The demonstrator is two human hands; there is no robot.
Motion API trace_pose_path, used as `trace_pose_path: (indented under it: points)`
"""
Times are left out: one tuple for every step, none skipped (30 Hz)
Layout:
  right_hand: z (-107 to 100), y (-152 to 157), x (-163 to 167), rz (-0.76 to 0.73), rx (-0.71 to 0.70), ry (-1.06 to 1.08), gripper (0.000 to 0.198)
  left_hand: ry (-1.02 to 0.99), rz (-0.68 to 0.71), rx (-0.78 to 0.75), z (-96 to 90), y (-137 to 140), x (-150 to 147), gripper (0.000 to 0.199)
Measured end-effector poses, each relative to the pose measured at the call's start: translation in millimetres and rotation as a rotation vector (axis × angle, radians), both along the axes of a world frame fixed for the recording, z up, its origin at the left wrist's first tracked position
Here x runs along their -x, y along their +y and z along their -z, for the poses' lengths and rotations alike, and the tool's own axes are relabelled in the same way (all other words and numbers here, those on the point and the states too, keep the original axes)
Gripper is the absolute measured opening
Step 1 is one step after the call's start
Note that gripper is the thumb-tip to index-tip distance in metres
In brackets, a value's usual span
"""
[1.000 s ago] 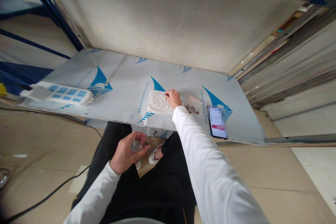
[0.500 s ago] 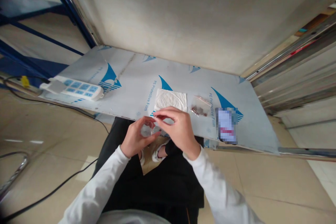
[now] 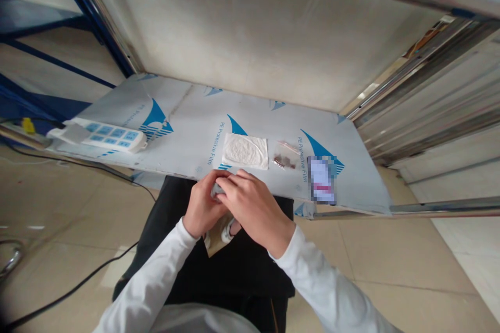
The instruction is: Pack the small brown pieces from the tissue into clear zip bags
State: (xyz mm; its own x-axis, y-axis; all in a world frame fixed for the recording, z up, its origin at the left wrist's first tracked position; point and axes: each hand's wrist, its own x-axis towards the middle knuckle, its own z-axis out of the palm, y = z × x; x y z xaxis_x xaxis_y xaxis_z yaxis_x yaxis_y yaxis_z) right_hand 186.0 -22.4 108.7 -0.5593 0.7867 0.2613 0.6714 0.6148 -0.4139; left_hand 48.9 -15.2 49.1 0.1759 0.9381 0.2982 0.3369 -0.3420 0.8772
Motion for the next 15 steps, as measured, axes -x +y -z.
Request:
trace_pose_path:
  points:
    - [0,-2,0,0.006,0.018,0.025,0.019,-0.021,-0.007,0.005,-0.4,-1,1,0.033]
    - [0,-4,-1,0.015,0.048,0.057,0.017,-0.043,-0.018,0.009,-0.8,-2,2,0.033]
    - [1,-6,-1,0.027,0.086,0.091,0.015,-0.059,-0.02,0.012,-1.0,-3,4,0.033]
    - [2,-8,-2,0.044,0.126,0.124,0.012,-0.068,-0.013,0.015,-1.0,-4,5,0.035]
    - [4,-10,-3,0.061,0.159,0.156,0.009,-0.072,0.004,0.019,-0.8,-6,7,0.038]
    - [6,-12,-5,0.08,0.186,0.186,0.005,-0.078,0.03,0.027,-0.3,-8,9,0.043]
    - [8,-14,-7,0.098,0.202,0.216,0.004,-0.093,0.061,0.041,0.2,-10,11,0.047]
    - [8,-16,-9,0.118,0.215,0.244,0.006,-0.126,0.095,0.065,0.7,-13,14,0.051]
    - [8,-18,-12,0.135,0.221,0.274,0.006,-0.176,0.126,0.099,1.1,-16,17,0.052]
    - [7,-21,-14,0.148,0.226,0.302,0.006,-0.244,0.154,0.14,1.2,-19,19,0.05]
    - [5,-23,-16,0.159,0.231,0.324,0.006,-0.319,0.187,0.189,0.8,-22,22,0.045]
    - [4,-26,-18,0.168,0.232,0.341,0.006,-0.392,0.209,0.244,0.1,-25,24,0.039]
    - [3,-28,-19,0.175,0.23,0.353,0.006,-0.456,0.209,0.297,-0.9,-27,25,0.032]
    - [3,-31,-20,0.185,0.229,0.365,0.006,-0.504,0.188,0.346,-2.1,-28,25,0.026]
    - [5,-34,-20,0.207,0.229,0.391,0.006,-0.537,0.147,0.383,-3.3,-30,25,0.023]
